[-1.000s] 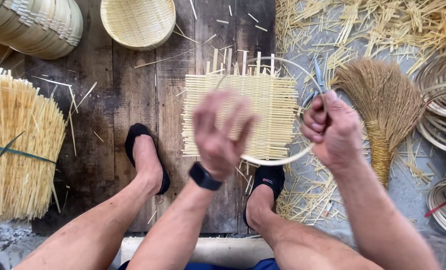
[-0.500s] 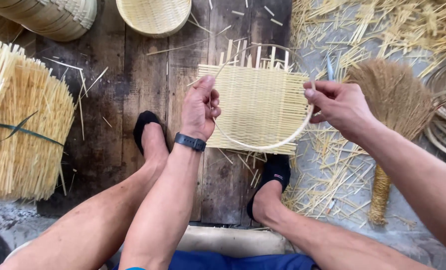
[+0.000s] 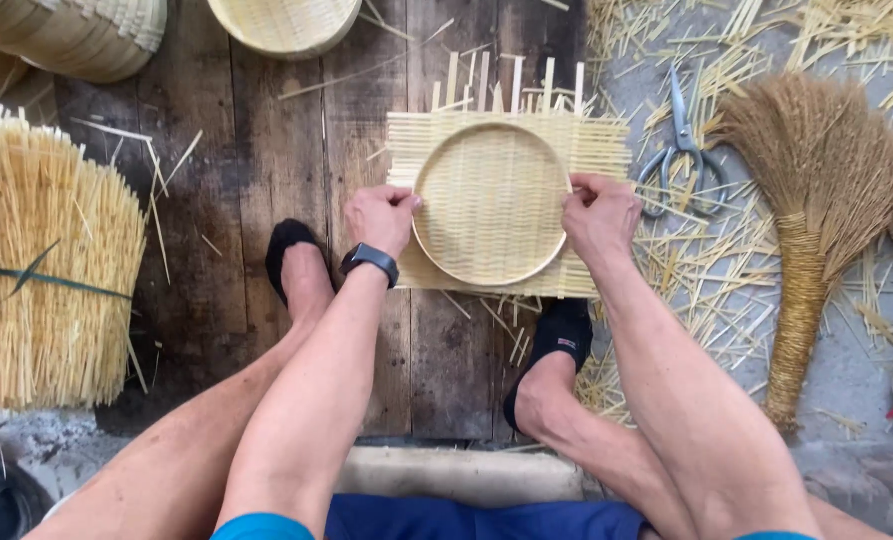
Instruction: The person sits at a workbench making round bamboo sieves. They lay a woven bamboo mat over a round wooden mold, fold the protruding bamboo strips down over the mold, trim the excess strips with scissors, and press a split bamboo rim ring around the edge to hold the mat in place, repeating the process for several sieves.
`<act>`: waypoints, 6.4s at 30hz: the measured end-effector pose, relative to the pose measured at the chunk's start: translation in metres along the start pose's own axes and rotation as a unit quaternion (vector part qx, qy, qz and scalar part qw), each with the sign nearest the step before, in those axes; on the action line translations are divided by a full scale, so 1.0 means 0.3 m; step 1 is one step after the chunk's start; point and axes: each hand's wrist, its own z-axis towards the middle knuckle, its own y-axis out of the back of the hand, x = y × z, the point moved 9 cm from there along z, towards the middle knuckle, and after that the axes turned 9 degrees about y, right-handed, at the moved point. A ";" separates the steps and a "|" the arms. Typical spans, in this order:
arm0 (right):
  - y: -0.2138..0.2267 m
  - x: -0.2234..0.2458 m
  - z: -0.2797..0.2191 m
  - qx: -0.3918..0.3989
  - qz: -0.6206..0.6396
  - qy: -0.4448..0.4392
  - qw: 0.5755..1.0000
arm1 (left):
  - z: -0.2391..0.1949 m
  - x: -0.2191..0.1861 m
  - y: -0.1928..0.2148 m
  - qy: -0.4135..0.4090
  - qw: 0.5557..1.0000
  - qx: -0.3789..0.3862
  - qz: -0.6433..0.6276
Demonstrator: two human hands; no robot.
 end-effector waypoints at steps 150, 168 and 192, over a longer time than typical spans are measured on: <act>0.139 -0.475 -0.027 0.179 -0.242 0.081 0.950 | -0.290 -0.287 -0.440 -0.345 0.898 0.140 0.233; 0.007 -0.334 0.097 0.088 -0.396 0.285 0.868 | -0.291 -0.299 -0.482 -0.372 0.844 0.250 0.294; 0.093 -0.145 0.078 0.056 -0.372 0.296 0.878 | -0.313 -0.227 -0.442 -0.158 0.973 0.000 0.171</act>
